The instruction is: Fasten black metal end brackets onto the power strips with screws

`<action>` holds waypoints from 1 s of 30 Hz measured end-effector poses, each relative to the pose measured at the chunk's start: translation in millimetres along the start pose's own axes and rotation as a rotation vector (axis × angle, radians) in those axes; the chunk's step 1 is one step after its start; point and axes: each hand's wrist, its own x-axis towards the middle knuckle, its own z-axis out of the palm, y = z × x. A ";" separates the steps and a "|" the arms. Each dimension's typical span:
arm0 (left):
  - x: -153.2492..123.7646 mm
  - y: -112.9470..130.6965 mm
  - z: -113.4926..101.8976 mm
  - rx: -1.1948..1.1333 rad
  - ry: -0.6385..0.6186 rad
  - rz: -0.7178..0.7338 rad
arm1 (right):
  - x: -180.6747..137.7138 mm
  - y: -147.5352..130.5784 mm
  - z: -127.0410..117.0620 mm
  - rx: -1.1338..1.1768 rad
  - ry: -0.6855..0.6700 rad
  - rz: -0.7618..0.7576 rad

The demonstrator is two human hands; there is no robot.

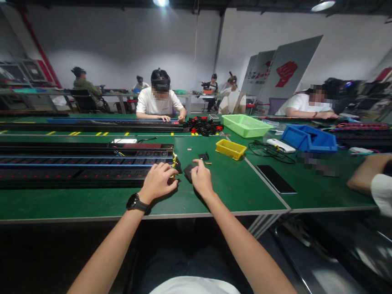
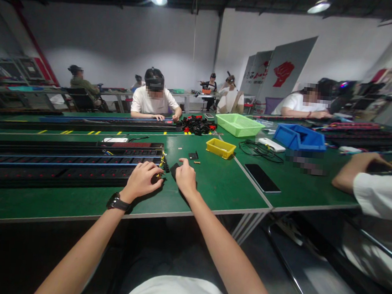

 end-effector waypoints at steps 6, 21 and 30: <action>0.2 0.2 -0.3 0.004 -0.003 0.005 | 3.3 3.0 0.3 0.061 0.064 0.042; 1.5 3.8 -3.1 0.012 0.007 -0.023 | 2.2 -0.6 -0.3 0.137 0.091 -0.002; 2.1 5.8 -4.1 0.009 -0.002 -0.042 | -2.2 -3.4 -1.8 0.015 0.010 -0.015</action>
